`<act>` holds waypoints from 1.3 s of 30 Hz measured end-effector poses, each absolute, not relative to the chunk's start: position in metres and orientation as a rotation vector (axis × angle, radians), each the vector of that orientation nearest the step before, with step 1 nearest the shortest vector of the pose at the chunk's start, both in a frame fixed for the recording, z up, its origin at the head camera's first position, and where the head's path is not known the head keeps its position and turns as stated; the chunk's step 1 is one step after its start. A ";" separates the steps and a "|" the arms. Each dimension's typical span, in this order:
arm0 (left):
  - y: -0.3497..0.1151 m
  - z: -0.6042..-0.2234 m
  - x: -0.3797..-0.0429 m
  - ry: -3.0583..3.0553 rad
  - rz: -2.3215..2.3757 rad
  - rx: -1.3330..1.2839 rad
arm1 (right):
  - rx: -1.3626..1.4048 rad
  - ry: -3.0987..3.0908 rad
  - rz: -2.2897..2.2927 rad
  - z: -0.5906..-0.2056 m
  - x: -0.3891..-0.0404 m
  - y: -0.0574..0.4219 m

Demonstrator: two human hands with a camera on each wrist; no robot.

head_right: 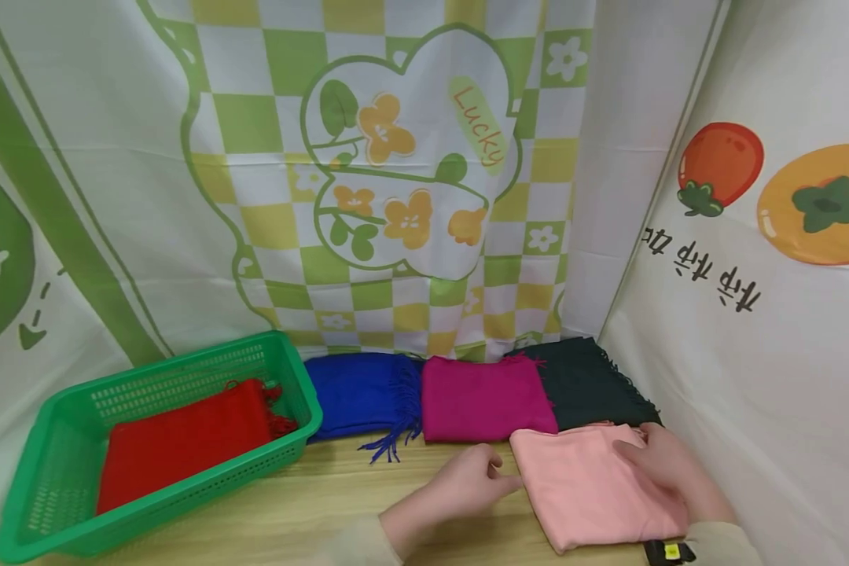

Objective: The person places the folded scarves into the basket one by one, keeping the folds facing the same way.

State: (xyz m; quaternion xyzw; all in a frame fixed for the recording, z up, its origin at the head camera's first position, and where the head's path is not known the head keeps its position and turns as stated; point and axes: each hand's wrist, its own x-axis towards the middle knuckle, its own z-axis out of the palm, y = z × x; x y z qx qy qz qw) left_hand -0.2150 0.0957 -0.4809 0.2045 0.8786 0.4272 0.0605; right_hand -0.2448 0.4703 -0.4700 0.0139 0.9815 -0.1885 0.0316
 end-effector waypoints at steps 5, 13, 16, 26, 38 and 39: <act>0.105 -0.483 -0.216 2.639 1.290 0.581 | 0.026 3.028 -0.554 -0.470 -0.244 0.472; 0.124 -0.483 -0.220 2.482 1.374 0.534 | 0.026 3.010 -0.546 -0.469 -0.244 0.472; 0.129 -0.479 -0.222 2.415 1.380 0.514 | 0.041 2.999 -0.540 -0.468 -0.243 0.472; 0.136 -0.480 -0.220 2.139 1.638 0.316 | 0.039 2.985 -0.543 -0.471 -0.244 0.474; 0.136 -0.482 -0.227 1.889 1.738 0.172 | 0.099 2.922 -0.602 -0.479 -0.247 0.479; 0.136 -0.482 -0.228 1.887 1.735 0.167 | 0.108 2.910 -0.618 -0.479 -0.247 0.479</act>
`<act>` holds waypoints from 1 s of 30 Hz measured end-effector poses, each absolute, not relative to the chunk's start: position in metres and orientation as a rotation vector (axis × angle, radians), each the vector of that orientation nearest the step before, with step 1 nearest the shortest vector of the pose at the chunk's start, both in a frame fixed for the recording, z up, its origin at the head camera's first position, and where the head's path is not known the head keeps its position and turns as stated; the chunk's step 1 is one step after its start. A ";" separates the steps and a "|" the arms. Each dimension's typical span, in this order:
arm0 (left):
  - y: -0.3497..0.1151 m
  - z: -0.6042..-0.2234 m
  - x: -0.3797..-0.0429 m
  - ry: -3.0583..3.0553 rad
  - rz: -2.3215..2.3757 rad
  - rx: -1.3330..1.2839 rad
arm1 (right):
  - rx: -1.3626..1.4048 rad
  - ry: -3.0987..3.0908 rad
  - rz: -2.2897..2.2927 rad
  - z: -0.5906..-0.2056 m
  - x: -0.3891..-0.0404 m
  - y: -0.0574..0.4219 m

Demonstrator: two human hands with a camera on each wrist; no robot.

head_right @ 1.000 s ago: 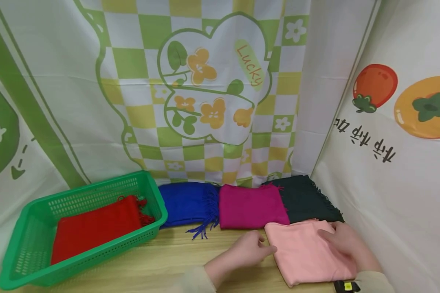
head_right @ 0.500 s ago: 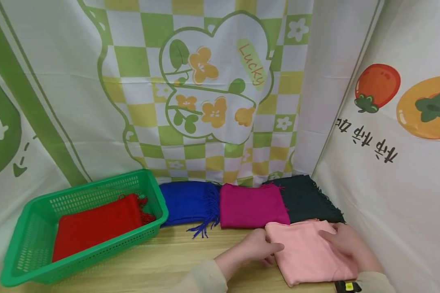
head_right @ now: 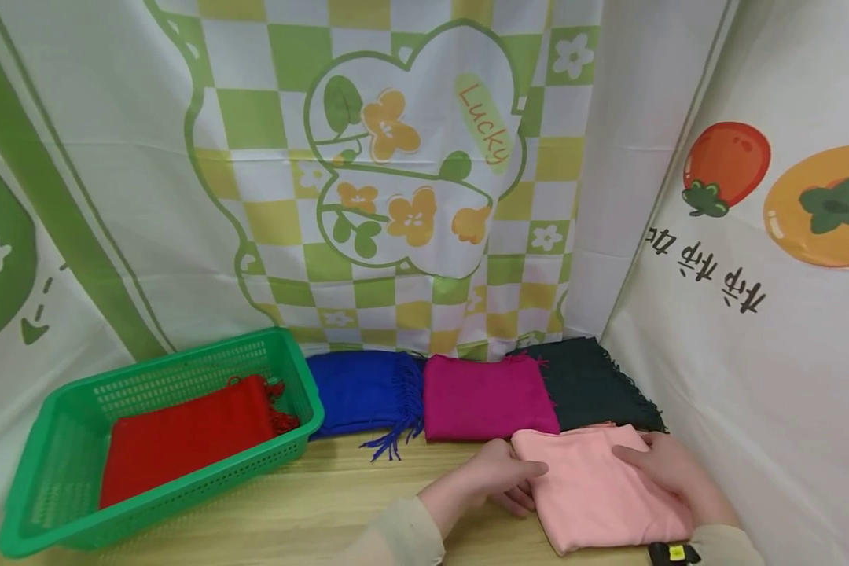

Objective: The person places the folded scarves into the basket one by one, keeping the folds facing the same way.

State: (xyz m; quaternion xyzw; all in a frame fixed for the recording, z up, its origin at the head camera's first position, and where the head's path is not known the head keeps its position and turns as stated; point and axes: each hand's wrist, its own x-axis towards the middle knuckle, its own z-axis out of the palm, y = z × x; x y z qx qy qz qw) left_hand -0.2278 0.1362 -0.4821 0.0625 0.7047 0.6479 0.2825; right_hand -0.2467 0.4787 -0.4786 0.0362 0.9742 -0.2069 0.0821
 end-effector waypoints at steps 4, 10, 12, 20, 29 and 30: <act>0.137 -0.483 -0.229 1.891 1.721 0.162 | 0.143 2.859 -0.694 -0.478 -0.246 0.477; 0.143 -0.487 -0.229 1.905 1.738 0.176 | 0.154 2.820 -0.747 -0.481 -0.245 0.480; 0.146 -0.489 -0.229 1.904 1.767 0.178 | 0.162 2.813 -0.759 -0.482 -0.245 0.480; 0.153 -0.493 -0.228 1.888 1.850 0.151 | 0.154 2.803 -0.812 -0.479 -0.244 0.476; 0.155 -0.494 -0.228 1.937 1.860 0.140 | 0.165 2.756 -0.892 -0.481 -0.246 0.474; 0.156 -0.495 -0.228 1.943 1.859 0.139 | 0.168 2.748 -0.907 -0.481 -0.246 0.474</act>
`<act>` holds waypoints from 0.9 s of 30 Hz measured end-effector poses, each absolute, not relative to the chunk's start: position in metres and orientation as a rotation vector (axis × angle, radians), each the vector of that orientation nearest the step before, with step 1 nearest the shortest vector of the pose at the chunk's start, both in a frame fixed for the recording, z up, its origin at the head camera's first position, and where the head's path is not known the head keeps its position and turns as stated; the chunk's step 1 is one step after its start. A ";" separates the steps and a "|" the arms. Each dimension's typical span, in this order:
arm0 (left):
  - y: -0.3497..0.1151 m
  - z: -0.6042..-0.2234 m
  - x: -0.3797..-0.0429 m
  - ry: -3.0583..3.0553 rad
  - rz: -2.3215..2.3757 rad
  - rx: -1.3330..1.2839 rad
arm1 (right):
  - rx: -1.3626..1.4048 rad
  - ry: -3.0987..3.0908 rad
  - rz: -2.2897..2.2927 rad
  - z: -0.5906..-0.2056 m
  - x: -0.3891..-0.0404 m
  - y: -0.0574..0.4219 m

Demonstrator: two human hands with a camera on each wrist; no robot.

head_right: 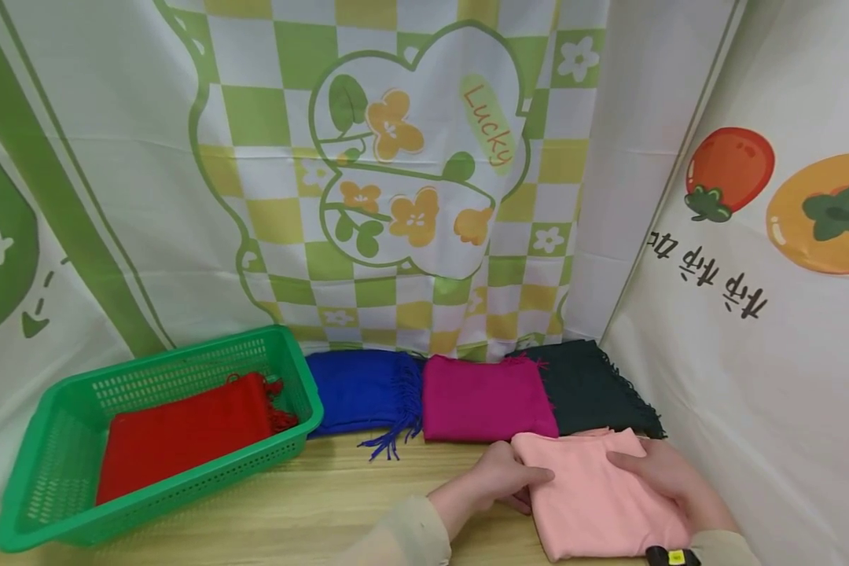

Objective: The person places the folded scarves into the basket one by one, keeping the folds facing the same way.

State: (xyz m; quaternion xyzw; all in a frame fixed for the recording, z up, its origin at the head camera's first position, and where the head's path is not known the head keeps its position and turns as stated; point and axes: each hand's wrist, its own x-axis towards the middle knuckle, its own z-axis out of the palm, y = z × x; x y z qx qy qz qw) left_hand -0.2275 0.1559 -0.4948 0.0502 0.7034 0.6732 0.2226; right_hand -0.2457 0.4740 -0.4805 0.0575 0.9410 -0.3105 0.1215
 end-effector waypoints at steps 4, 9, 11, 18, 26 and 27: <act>0.157 -0.496 -0.227 1.953 1.858 0.134 | 0.183 2.724 -0.951 -0.481 -0.246 0.473; 0.156 -0.497 -0.228 1.941 1.856 0.143 | 0.183 2.709 -0.965 -0.480 -0.245 0.471; 0.156 -0.498 -0.228 1.933 1.858 0.143 | 0.178 2.711 -0.962 -0.480 -0.245 0.471; 0.155 -0.499 -0.228 1.933 1.844 0.134 | 0.154 2.716 -0.953 -0.482 -0.246 0.472; 0.154 -0.500 -0.228 1.916 1.847 0.143 | 0.185 2.666 -1.041 -0.480 -0.242 0.469; 0.154 -0.500 -0.227 1.908 1.849 0.143 | 0.181 2.658 -1.056 -0.480 -0.241 0.469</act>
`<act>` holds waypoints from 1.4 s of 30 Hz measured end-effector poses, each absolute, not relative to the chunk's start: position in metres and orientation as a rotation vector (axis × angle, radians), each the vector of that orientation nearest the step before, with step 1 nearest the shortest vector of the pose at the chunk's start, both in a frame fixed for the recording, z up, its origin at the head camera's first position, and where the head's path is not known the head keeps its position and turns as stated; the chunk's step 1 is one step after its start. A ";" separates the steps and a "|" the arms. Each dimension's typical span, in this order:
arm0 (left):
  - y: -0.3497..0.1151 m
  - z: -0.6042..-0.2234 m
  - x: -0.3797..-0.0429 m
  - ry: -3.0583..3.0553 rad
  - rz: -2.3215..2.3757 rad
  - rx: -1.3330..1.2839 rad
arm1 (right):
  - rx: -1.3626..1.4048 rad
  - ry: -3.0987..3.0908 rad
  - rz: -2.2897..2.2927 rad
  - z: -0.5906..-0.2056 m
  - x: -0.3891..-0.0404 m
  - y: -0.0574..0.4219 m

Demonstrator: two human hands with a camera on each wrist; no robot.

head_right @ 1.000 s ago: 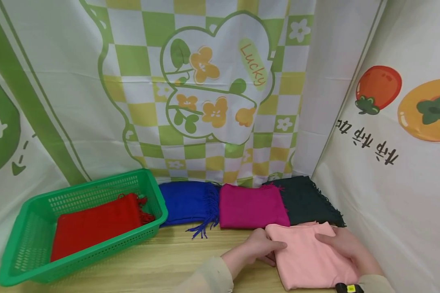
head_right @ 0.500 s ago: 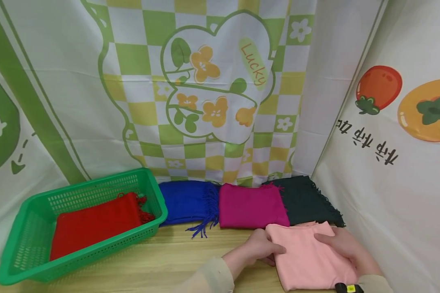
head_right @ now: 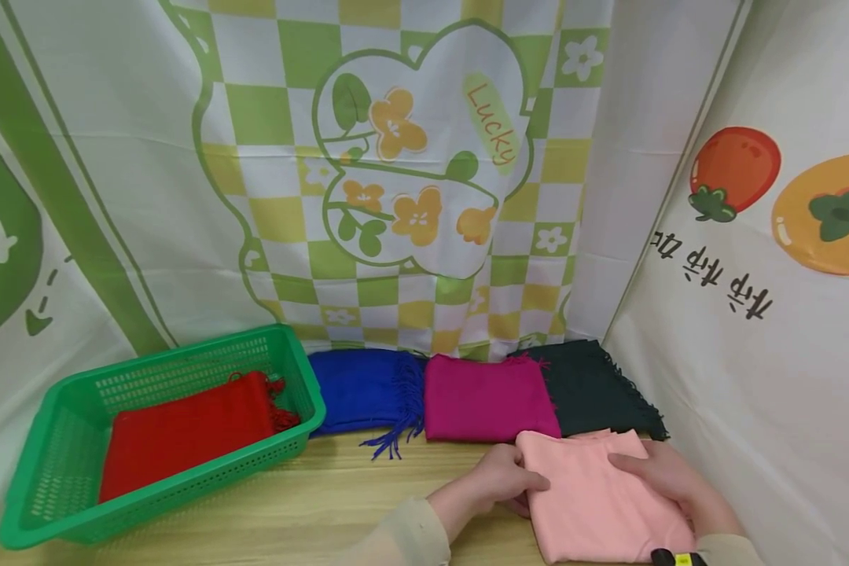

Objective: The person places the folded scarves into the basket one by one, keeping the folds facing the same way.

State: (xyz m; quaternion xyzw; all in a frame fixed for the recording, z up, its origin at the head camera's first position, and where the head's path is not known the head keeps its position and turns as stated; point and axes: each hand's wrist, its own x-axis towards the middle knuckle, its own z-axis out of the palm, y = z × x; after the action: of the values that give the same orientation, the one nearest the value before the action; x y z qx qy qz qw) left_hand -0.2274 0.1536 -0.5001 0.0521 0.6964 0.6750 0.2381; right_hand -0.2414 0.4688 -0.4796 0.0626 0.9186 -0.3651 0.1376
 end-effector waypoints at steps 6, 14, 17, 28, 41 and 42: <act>0.152 -0.501 -0.226 1.890 1.857 0.133 | 0.165 2.619 -1.115 -0.479 -0.240 0.470; 0.149 -0.500 -0.222 1.883 1.895 0.179 | 0.145 2.580 -1.164 -0.480 -0.239 0.468; 0.146 -0.500 -0.221 1.886 1.905 0.193 | 0.097 2.601 -1.144 -0.479 -0.238 0.469; 0.133 -0.495 -0.224 1.886 1.873 0.193 | -0.022 2.512 -1.277 -0.480 -0.235 0.470; 0.115 -0.497 -0.231 1.916 1.837 0.254 | -0.081 2.372 -1.420 -0.487 -0.239 0.465; 0.113 -0.497 -0.232 1.913 1.837 0.257 | -0.082 2.381 -1.417 -0.487 -0.239 0.464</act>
State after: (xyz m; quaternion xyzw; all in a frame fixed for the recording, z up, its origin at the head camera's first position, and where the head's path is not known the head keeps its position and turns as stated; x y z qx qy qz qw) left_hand -0.2318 0.1133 -0.4970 0.0939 0.6977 0.6698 0.2362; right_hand -0.2387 0.4642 -0.4869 -0.0292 0.8443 -0.5024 0.1839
